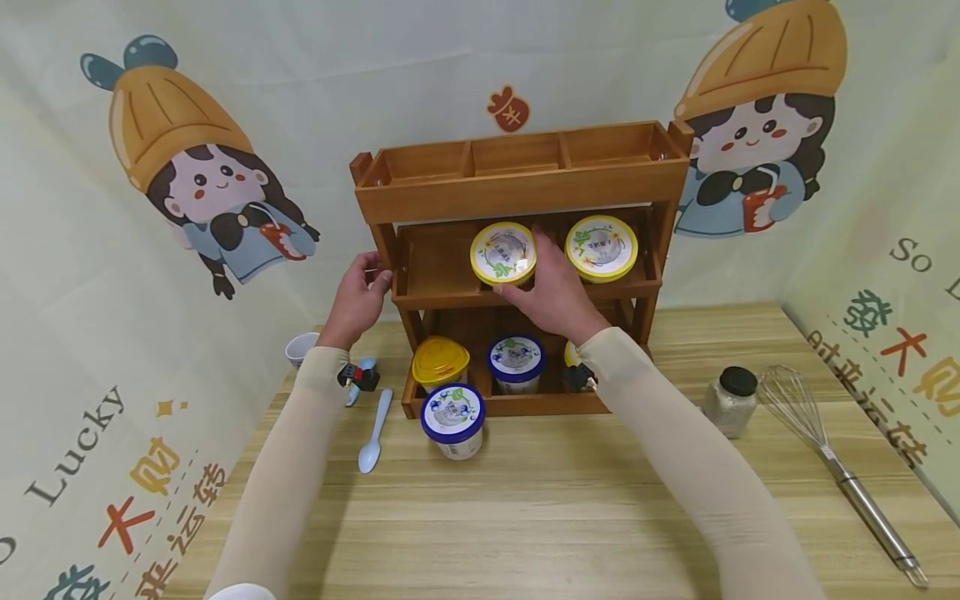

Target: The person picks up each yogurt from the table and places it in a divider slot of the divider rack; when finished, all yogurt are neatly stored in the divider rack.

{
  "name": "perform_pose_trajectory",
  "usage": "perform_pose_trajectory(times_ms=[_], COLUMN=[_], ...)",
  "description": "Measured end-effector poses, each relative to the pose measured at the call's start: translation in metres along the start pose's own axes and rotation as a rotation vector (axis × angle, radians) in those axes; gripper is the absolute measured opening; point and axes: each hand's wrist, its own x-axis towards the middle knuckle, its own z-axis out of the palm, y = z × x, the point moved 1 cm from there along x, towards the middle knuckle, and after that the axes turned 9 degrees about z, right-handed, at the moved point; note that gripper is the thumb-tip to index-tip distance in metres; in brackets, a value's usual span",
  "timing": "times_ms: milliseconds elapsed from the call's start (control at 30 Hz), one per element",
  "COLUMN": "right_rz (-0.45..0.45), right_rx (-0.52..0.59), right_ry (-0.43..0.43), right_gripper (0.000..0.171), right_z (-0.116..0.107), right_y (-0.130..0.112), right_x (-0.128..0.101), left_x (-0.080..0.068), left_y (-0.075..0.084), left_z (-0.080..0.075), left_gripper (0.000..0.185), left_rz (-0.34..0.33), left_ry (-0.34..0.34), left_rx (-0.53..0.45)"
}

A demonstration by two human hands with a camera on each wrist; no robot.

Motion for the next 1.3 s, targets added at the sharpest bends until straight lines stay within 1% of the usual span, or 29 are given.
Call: perform_pose_trajectory(times_ms=[167,267,400,500,600,767,900,1033,1300], right_rz=[0.038,0.035,0.006,-0.006,0.009,0.028,-0.009,-0.052,-0.071], right_rx=[0.004,0.050,0.110,0.103,0.089,0.109,0.134,0.163,0.154], right_ry=[-0.019,-0.033,-0.049,-0.046,-0.048,-0.072,-0.079,-0.092,-0.146], right_gripper=[0.105,0.104,0.099,0.098,0.098,0.095,0.088,0.082,0.078], right_z=[-0.001,-0.002,-0.003,-0.006,-0.007,-0.005,0.003,0.017,0.048], right_y=[0.001,0.004,0.007,0.010,0.012,0.015,0.017,0.020,0.027], right_x=[-0.001,-0.006,-0.019,-0.029,-0.039,-0.060,-0.071,-0.079,-0.088], left_x=[-0.001,-0.001,-0.002,-0.001,0.001,0.001,0.001,0.000,0.000], left_y=[0.000,-0.002,-0.003,-0.001,0.001,0.000,0.002,0.001,-0.003], left_z=[-0.001,0.000,0.003,0.004,0.005,0.003,0.000,-0.002,-0.001], left_gripper=[0.044,0.043,0.044,0.045,0.044,0.043,0.044,0.044,0.044], left_rz=[0.007,0.008,-0.001,-0.001,0.004,0.003,-0.001,-0.005,-0.009], left_ry=[0.005,0.004,-0.005,-0.005,-0.001,-0.001,-0.004,0.000,-0.005], left_rx=[-0.002,-0.011,-0.014,-0.011,-0.011,-0.004,-0.006,-0.008,-0.006])
